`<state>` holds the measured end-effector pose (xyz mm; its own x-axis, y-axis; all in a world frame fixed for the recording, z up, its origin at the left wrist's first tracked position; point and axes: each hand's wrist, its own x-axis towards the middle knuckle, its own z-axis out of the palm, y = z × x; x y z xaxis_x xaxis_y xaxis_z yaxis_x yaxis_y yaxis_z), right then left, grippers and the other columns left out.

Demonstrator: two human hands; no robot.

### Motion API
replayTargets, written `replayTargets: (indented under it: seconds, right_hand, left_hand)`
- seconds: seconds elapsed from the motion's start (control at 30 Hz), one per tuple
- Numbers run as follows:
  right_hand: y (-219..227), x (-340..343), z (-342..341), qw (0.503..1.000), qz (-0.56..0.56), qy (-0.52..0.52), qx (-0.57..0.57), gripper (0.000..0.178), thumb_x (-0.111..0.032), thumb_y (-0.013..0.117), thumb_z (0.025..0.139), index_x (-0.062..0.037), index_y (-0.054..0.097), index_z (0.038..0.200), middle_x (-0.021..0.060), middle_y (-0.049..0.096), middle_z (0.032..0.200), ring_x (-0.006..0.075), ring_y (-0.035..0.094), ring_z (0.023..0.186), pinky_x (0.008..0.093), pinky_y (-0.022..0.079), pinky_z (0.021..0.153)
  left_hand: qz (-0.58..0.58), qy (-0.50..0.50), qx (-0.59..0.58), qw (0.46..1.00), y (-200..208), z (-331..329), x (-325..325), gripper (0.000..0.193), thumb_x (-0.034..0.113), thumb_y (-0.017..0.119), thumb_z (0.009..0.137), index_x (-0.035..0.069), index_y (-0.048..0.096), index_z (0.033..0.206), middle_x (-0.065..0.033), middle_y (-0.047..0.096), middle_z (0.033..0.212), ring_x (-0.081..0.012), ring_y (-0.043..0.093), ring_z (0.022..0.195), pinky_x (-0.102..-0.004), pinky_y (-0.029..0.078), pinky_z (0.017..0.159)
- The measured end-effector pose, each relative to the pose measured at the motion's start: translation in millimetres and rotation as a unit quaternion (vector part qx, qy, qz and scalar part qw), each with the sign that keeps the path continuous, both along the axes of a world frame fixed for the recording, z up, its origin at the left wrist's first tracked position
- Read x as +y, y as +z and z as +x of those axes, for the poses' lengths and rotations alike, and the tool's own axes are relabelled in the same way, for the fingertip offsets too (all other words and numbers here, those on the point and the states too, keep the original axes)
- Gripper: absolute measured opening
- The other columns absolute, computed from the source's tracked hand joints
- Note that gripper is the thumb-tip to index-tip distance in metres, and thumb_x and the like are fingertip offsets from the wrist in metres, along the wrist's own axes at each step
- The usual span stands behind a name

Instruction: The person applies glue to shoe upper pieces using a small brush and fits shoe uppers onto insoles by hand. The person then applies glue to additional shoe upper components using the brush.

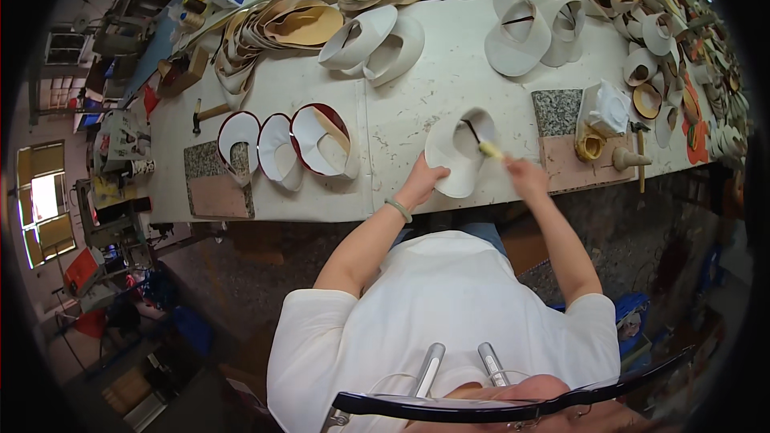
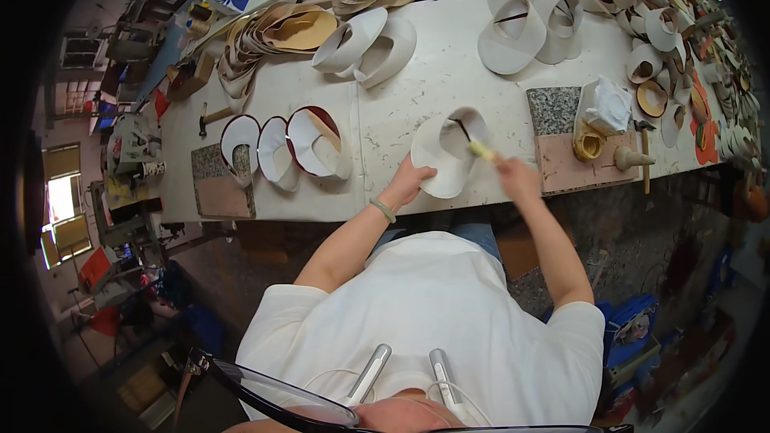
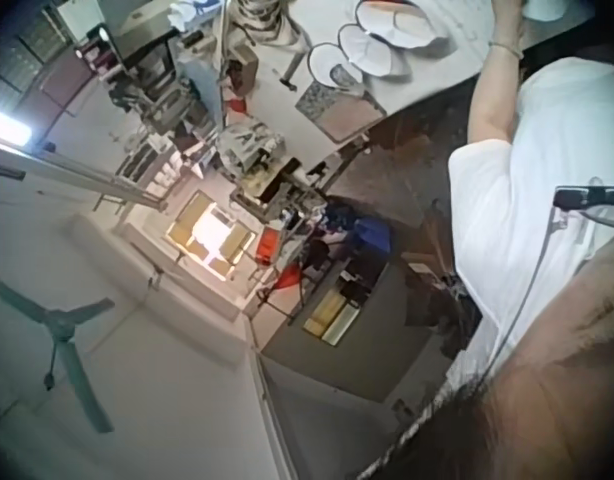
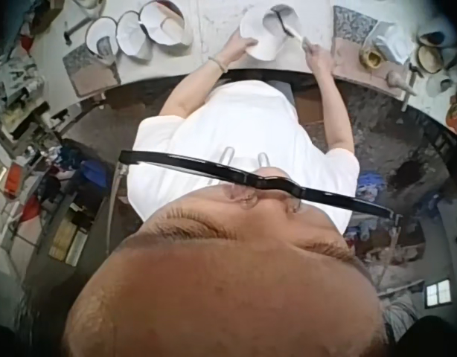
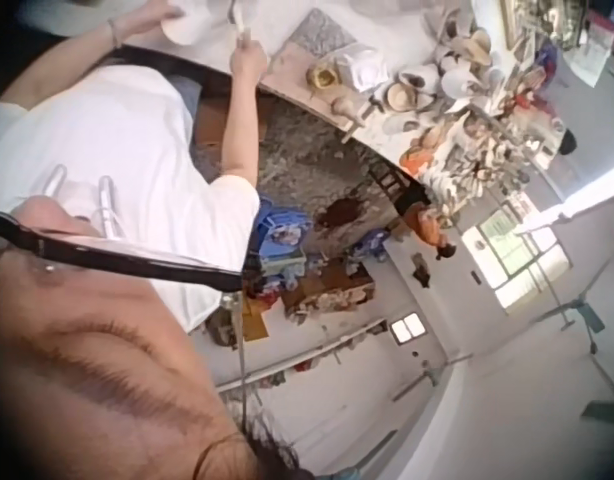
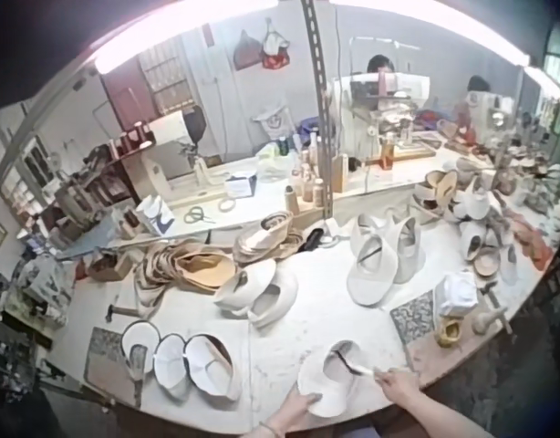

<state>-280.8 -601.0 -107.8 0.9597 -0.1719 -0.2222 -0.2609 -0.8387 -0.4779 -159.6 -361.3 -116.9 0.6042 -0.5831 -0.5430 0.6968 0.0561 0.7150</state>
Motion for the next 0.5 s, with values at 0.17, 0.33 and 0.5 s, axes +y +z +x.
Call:
replayTargets:
  seconds: [0.17, 0.33, 0.5]
  right_hand:
    - [22.0, 18.0, 5.3, 0.991, 0.094, 0.027, -0.091, 0.025, -0.027, 0.060, 0.088, -0.0272, 0.066, 0.113, 0.0076, 0.056, 0.070, 0.0264, 0.058, 0.063, 0.0374, 0.045, 0.057]
    - [-4.1, -21.7, 22.4, 0.984, 0.012, -0.141, -0.105, 0.027, -0.028, 0.060, 0.088, -0.0224, 0.066, 0.114, 0.0058, 0.056, 0.073, 0.0273, 0.056, 0.065, 0.0367, 0.044, 0.056]
    - [8.5, 13.8, 71.2, 0.982, -0.125, 0.119, -0.074, 0.025, -0.024, 0.056, 0.088, -0.0264, 0.067, 0.110, 0.0054, 0.054, 0.070, 0.0254, 0.058, 0.065, 0.0384, 0.046, 0.056]
  left_hand:
    - [-0.009, 0.014, 0.108, 0.994, 6.1, 4.6, 17.6, 0.058, -0.009, 0.053, 0.076, 0.001, 0.038, 0.131, -0.0127, 0.052, 0.123, -0.0243, 0.053, 0.113, -0.0361, 0.046, 0.095]
    - [-0.019, -0.019, 0.098, 0.995, 9.9, 0.7, 18.8, 0.057, -0.008, 0.053, 0.078, 0.000, 0.038, 0.132, -0.0125, 0.051, 0.124, -0.0233, 0.052, 0.114, -0.0354, 0.046, 0.096]
    - [-0.012, -0.065, -0.010, 0.998, 12.0, -13.9, 10.7, 0.062, -0.008, 0.053, 0.077, 0.000, 0.034, 0.136, -0.0120, 0.050, 0.127, -0.0233, 0.049, 0.117, -0.0348, 0.039, 0.101]
